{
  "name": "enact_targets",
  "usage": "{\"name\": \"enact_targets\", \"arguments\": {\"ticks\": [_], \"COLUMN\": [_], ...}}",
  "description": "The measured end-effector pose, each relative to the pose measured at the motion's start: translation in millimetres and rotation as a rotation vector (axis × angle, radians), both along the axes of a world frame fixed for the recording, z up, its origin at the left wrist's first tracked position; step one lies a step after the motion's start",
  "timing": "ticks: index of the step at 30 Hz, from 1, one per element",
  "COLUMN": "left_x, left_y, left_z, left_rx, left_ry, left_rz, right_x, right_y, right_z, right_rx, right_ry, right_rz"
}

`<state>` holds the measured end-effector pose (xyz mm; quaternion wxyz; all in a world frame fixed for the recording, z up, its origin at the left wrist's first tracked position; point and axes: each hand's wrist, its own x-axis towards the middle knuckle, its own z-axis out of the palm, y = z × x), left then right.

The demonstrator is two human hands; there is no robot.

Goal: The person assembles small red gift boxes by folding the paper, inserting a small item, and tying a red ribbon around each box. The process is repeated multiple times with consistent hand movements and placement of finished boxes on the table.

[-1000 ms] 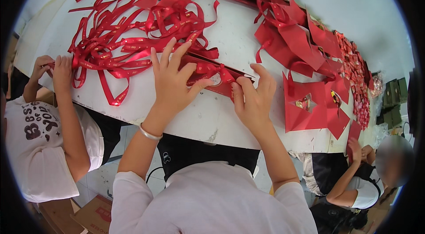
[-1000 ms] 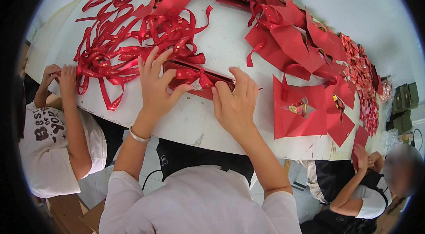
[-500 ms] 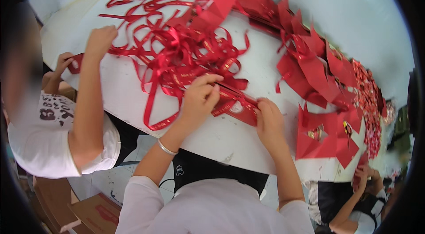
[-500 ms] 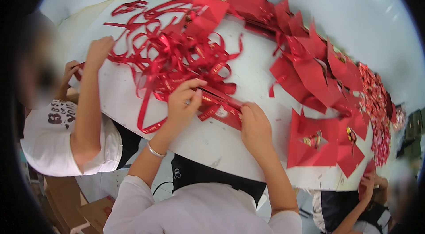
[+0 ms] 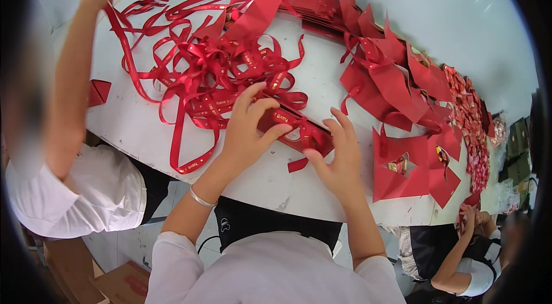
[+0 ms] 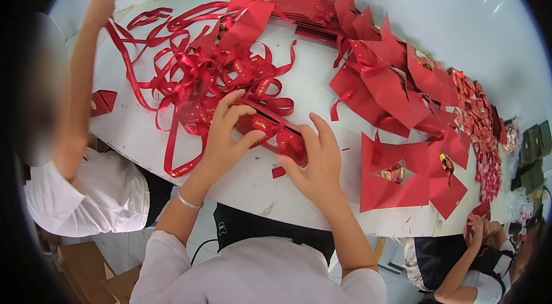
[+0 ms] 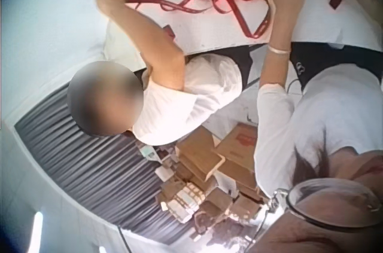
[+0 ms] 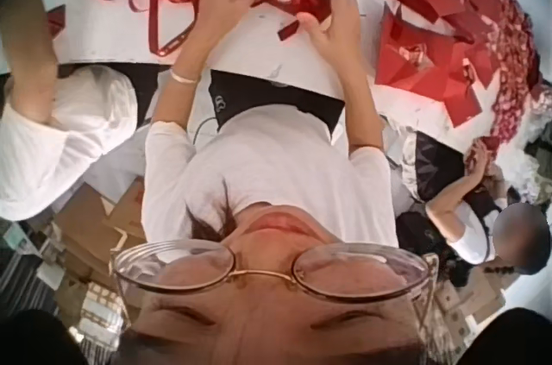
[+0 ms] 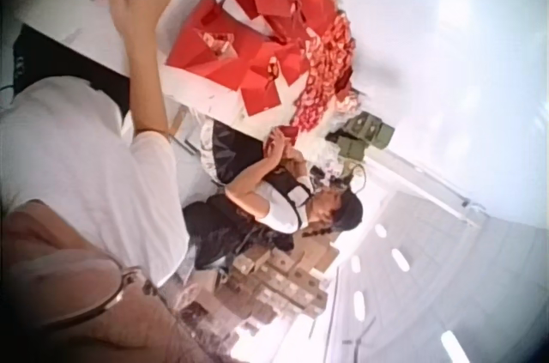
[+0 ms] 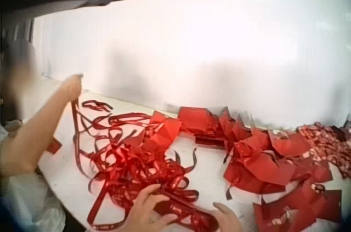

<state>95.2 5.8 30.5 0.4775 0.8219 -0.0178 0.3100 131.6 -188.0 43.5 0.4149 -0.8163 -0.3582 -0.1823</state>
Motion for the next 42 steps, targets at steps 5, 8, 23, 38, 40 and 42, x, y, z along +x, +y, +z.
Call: {"name": "enact_targets", "arguments": {"ticks": [5, 8, 23, 38, 40, 42], "left_x": [10, 9, -6, -79, -76, -74], "left_y": [1, 1, 27, 17, 16, 17], "left_z": [-7, -14, -14, -47, -47, -47], "left_rx": [0.158, 0.284, -0.291, 0.218, 0.161, 0.181], "left_ry": [0.088, 0.051, 0.245, 0.091, 0.127, 0.122], "left_rz": [-0.005, 0.038, -0.246, 0.101, 0.067, 0.069], "right_x": [11, 13, 2, 29, 69, 111], "right_y": [8, 14, 3, 5, 38, 87], "right_z": [-19, -20, 1, 95, 89, 83], "right_rx": [-0.119, -0.116, -0.154, -0.236, -0.181, -0.220], "right_ry": [-0.159, -0.193, 0.032, 0.161, 0.349, 0.318], "right_rz": [-0.043, -0.039, -0.059, 0.165, 0.204, 0.276]}}
